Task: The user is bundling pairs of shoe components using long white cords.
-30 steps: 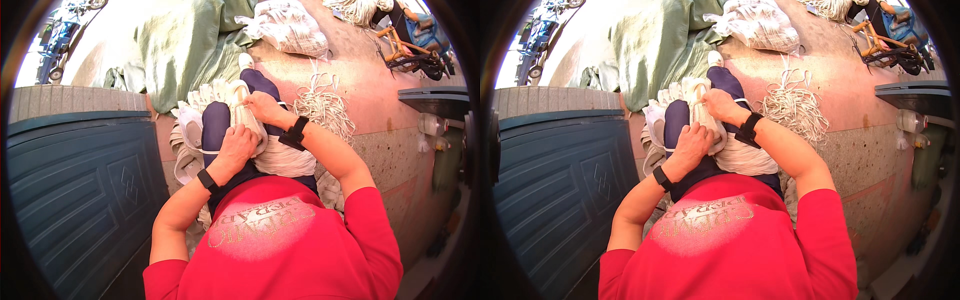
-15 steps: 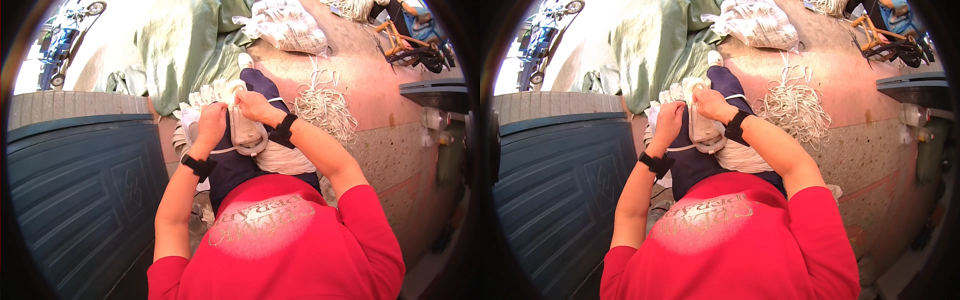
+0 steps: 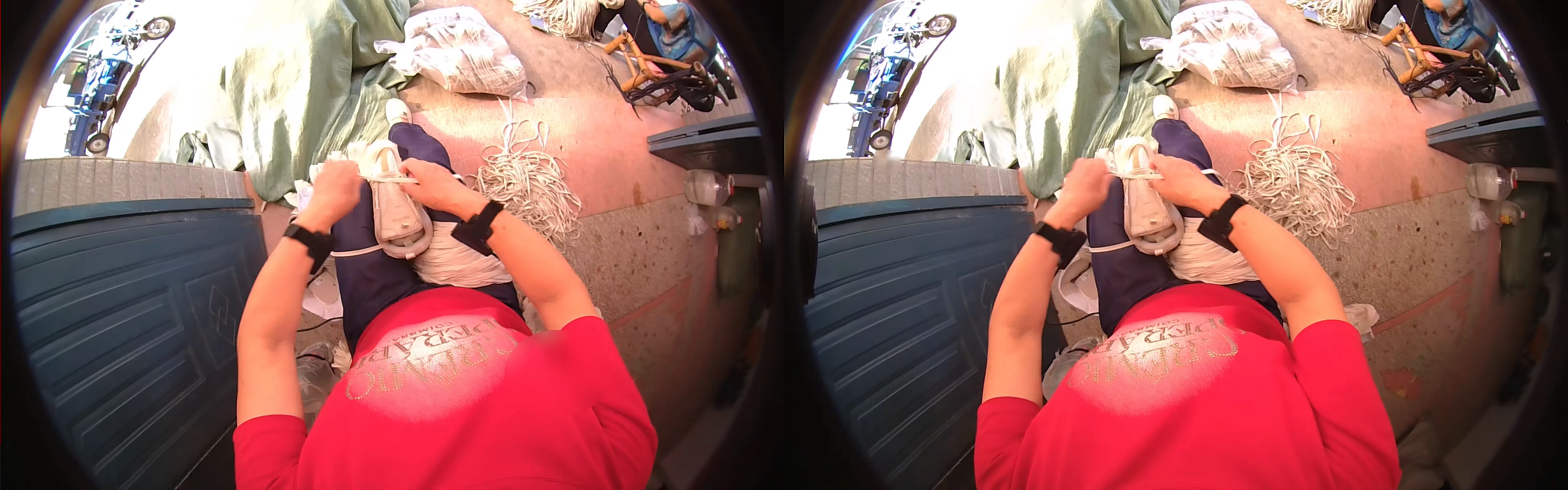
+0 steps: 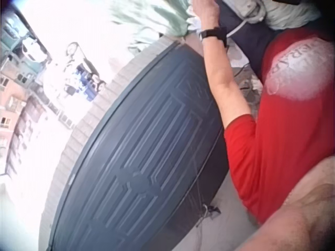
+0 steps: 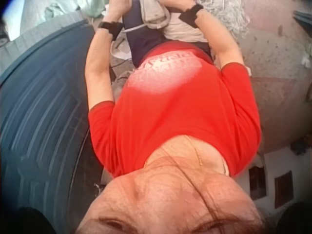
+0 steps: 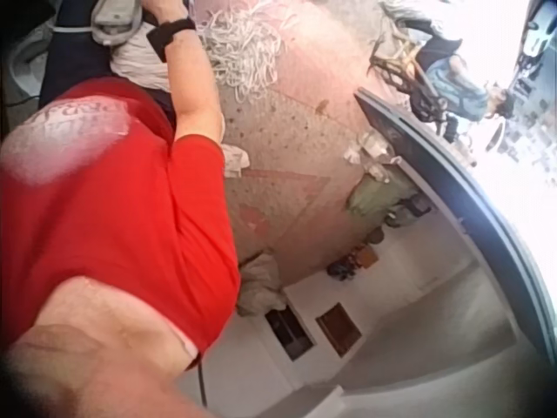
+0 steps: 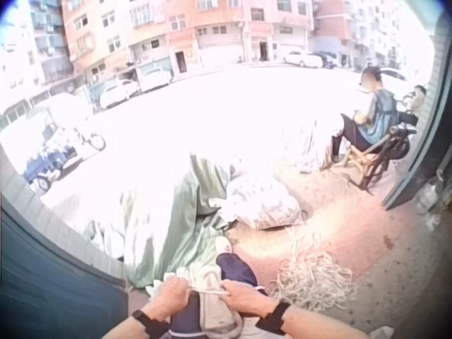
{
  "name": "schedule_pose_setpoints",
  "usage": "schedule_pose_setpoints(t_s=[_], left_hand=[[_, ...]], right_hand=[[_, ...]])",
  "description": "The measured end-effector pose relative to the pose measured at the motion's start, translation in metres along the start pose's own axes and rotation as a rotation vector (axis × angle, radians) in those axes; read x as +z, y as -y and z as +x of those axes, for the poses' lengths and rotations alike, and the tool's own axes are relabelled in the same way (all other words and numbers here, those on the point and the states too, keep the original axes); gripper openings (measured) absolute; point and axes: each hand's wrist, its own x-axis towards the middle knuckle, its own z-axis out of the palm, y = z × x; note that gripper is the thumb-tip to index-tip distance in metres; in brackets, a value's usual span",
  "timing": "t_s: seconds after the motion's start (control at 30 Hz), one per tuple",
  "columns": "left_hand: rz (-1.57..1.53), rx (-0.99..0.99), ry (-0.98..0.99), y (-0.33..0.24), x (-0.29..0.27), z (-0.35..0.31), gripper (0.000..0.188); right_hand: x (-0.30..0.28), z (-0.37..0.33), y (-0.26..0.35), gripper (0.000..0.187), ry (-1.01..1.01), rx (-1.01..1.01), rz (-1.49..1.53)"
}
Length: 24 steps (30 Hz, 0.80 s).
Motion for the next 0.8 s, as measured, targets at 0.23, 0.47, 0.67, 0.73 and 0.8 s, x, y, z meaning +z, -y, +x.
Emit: schedule_pose_setpoints(t_s=[0.23, 0.47, 0.67, 0.73, 0.8], left_hand=[[0.496, -1.268, 0.133, 0.142, -0.147, -0.254, 0.026], [0.66, -1.733, -0.135, 0.089, -0.243, -0.497, 0.033], [0.667, -1.927, -0.829, 0.084, -0.307, -0.527, 0.031], [0.546, -2.034, -0.335, 0.105, -0.319, -0.521, 0.024], [0.902, -1.818, 0.047, 0.113, -0.32, -0.513, 0.019]], right_hand=[[-0.107, -0.099, -0.069, 0.019, -0.001, 0.386, 0.284], [-0.2, -0.207, -0.129, 0.022, -0.686, 0.373, 1.055], [-0.342, -0.297, -0.233, 0.013, -1.148, 0.008, 1.93], [-0.409, -0.345, -0.238, 0.014, -1.213, -0.126, 1.954], [-0.452, -0.357, -0.189, 0.014, -1.159, -0.195, 1.769]])
